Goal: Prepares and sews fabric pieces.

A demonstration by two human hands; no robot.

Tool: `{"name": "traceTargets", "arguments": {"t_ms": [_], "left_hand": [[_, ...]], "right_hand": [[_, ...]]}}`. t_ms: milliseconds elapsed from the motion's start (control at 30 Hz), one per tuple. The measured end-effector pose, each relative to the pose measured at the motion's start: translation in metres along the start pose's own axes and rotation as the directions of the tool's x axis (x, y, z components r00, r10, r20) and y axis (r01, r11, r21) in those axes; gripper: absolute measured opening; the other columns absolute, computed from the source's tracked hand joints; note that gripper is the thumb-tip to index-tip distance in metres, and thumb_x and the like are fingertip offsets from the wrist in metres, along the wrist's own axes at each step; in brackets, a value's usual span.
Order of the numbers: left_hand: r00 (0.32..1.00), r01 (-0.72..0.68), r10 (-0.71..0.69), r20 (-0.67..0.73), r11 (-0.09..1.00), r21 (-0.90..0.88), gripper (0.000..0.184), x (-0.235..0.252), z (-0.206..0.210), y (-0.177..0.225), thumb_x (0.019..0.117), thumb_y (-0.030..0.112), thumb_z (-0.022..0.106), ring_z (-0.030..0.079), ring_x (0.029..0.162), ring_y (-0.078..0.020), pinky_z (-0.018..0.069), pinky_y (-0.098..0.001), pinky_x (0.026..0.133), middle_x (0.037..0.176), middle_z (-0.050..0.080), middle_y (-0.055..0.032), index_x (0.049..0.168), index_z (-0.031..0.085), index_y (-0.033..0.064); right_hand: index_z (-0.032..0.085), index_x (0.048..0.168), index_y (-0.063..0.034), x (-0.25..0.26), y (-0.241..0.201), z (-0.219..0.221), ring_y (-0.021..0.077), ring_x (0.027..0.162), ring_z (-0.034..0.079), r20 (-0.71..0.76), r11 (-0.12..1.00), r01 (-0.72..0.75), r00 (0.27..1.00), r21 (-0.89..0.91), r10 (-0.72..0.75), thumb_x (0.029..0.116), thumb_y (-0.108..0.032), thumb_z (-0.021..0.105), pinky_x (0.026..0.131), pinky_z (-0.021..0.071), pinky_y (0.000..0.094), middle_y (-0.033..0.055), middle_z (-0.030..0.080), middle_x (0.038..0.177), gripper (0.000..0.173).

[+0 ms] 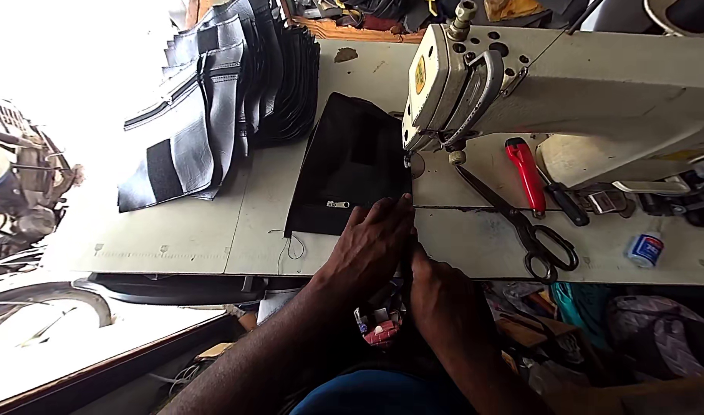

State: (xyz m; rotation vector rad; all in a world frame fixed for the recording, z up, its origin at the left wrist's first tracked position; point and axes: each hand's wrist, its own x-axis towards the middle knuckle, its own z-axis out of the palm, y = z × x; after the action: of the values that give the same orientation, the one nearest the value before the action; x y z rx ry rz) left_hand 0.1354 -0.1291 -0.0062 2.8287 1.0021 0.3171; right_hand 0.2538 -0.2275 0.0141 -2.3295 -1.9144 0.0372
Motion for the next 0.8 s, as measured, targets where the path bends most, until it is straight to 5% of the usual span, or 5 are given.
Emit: {"name": "traceTargets", "arguments": {"t_ms": [500,667,800], "left_hand": [[0.999,0.012,-0.011,-0.046,0.999,0.031,0.041,0.03,0.005,-0.021,0.1094,0.025,0.036,0.047,0.141,-0.025,0.0456,-0.0475,0.099,0.158,0.047,0.0007,0.143,0.059,0.0194],[0.998,0.041,-0.038,-0.042,0.997,0.065,0.04,0.041,0.003,-0.025,0.1091,0.029,0.039,0.053,0.129,-0.0265,0.0453,-0.0476,0.098,0.143,0.055,-0.004,0.144,0.058,0.0225],[0.999,0.04,-0.037,-0.039,0.997,0.066,0.04,0.046,0.003,-0.031,0.1093,0.03,0.039,0.053,0.129,-0.0259,0.0445,-0.0471,0.099,0.144,0.055,-0.003,0.144,0.058,0.023]], "right_hand": [[0.065,0.131,-0.0116,0.033,0.006,0.003,0.0224,0.048,0.06,0.037,1.0,-0.012,0.999,-0.004,0.012,0.095,-0.019,0.061,0.043,0.045,0.0392,0.0018,0.056,0.055,0.037],[0.063,0.134,-0.0114,0.044,0.007,0.002,0.0224,0.049,0.06,0.044,1.0,-0.015,0.999,0.02,0.014,0.0986,-0.018,0.057,0.043,0.0447,0.0394,0.0015,0.056,0.056,0.037],[0.062,0.138,-0.0122,0.051,0.008,0.003,0.023,0.049,0.06,0.026,1.0,-0.015,1.0,0.027,0.014,0.1003,-0.017,0.055,0.042,0.0444,0.0389,0.0024,0.056,0.056,0.039]]}}
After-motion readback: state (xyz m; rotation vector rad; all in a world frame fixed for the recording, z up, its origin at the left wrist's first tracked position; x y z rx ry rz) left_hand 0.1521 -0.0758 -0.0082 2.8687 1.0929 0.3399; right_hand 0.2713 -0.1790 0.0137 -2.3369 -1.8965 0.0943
